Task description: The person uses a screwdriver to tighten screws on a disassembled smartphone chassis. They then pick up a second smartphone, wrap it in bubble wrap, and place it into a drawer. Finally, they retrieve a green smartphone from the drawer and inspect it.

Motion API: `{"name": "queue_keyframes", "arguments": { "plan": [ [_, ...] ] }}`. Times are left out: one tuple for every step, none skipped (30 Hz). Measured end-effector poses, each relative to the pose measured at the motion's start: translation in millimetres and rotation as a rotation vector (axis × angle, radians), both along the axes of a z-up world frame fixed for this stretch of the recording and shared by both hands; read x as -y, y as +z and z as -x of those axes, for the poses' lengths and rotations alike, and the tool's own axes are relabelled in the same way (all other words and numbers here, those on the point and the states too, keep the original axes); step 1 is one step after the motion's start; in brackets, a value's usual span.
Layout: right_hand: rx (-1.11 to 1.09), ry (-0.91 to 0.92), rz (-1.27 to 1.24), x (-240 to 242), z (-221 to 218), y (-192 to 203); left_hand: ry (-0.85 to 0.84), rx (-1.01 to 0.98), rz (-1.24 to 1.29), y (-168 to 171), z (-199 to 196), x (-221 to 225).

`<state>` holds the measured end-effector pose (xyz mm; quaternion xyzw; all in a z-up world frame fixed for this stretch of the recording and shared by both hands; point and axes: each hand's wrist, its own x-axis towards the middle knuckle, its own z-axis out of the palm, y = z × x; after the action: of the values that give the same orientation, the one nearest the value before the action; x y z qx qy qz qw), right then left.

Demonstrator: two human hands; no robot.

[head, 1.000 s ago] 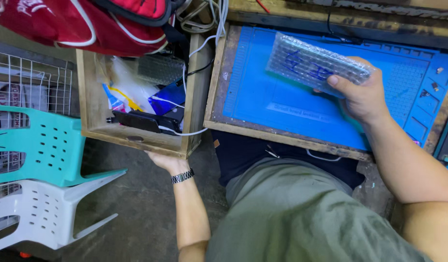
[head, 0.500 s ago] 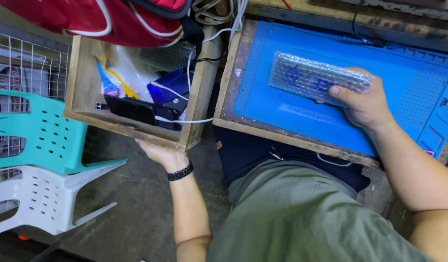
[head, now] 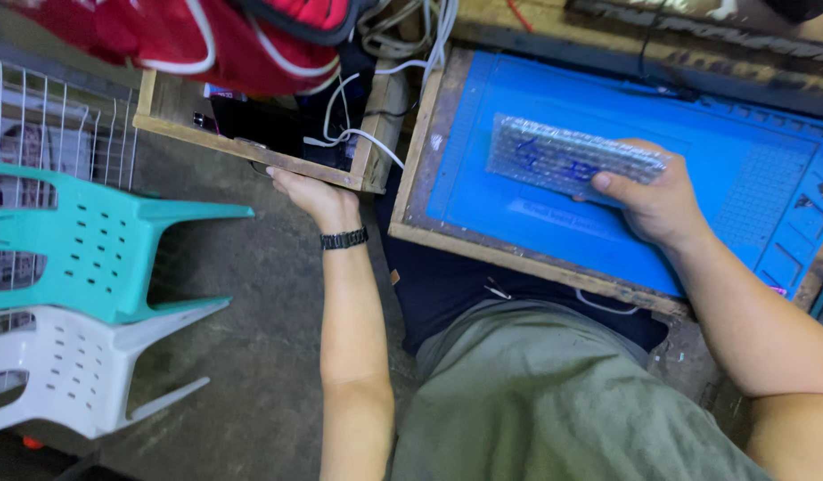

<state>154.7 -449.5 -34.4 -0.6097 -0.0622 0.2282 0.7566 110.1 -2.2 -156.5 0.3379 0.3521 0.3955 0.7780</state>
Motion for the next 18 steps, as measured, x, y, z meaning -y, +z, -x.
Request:
{"name": "queue_keyframes", "arguments": {
  "plan": [
    [0.001,-0.005,0.017,0.2,0.5,-2.0,-0.004,0.061,-0.003,0.8,-11.2,-2.4],
    [0.002,-0.011,0.034,1.2,0.1,-3.6,0.082,-0.256,-0.232,3.5,-13.1,-8.7],
    [-0.001,-0.02,0.065,2.0,0.4,-6.0,0.169,-0.567,-0.463,7.9,-12.0,-19.4],
    [-0.005,-0.029,0.095,2.4,0.0,-8.7,0.213,-0.568,-0.806,13.0,-3.4,-31.6],
    [-0.022,-0.037,0.125,3.3,0.5,-10.9,0.244,-0.561,-1.153,19.3,4.6,-48.8],
    [0.015,-0.031,0.164,4.7,-3.6,-13.2,0.14,-0.553,-1.227,29.8,-6.7,-81.7],
    [0.035,-0.015,0.207,7.2,-3.6,-15.4,0.033,-0.565,-1.297,39.3,-9.0,-112.8],
    [0.054,0.003,0.25,8.2,-1.6,-18.0,-0.207,-0.615,-1.267,47.1,-13.9,-142.8],
    [0.031,0.001,0.251,9.9,-0.9,-19.1,-0.437,-0.663,-1.22,54.4,-20.9,-173.2],
    [0.008,-0.002,0.251,10.7,1.0,-19.8,-0.557,-0.759,-1.442,59.1,-32.4,-201.5],
    [-0.008,0.008,0.251,10.8,-0.8,-20.5,-0.668,-0.854,-1.66,60.3,-40.9,-224.5],
    [-0.013,0.011,0.244,10.7,-0.6,-20.7,-0.756,-0.918,-1.854,58.6,-50.3,-242.1],
    [-0.011,0.005,0.234,9.4,-0.4,-21.2,-0.801,-0.936,-1.94,55.8,-66.4,-254.8],
    [-0.009,-0.001,0.224,9.1,-1.1,-21.2,-0.813,-0.968,-1.932,54.3,-78.7,-262.1],
    [-0.009,0.003,0.243,9.6,-0.7,-20.9,-0.822,-0.981,-1.937,53.2,-95.7,-264.0],
    [-0.01,0.007,0.262,10.1,-0.6,-20.4,-0.831,-0.996,-1.94,51.6,-109.3,-263.7],
    [-0.015,0.018,0.284,10.9,0.0,-19.3,-0.827,-1.009,-1.929,46.6,-114.9,-260.0],
    [-0.011,0.018,0.281,10.6,0.7,-18.6,-0.824,-1.019,-1.923,41.3,-117.1,-256.8]
  ]
}}
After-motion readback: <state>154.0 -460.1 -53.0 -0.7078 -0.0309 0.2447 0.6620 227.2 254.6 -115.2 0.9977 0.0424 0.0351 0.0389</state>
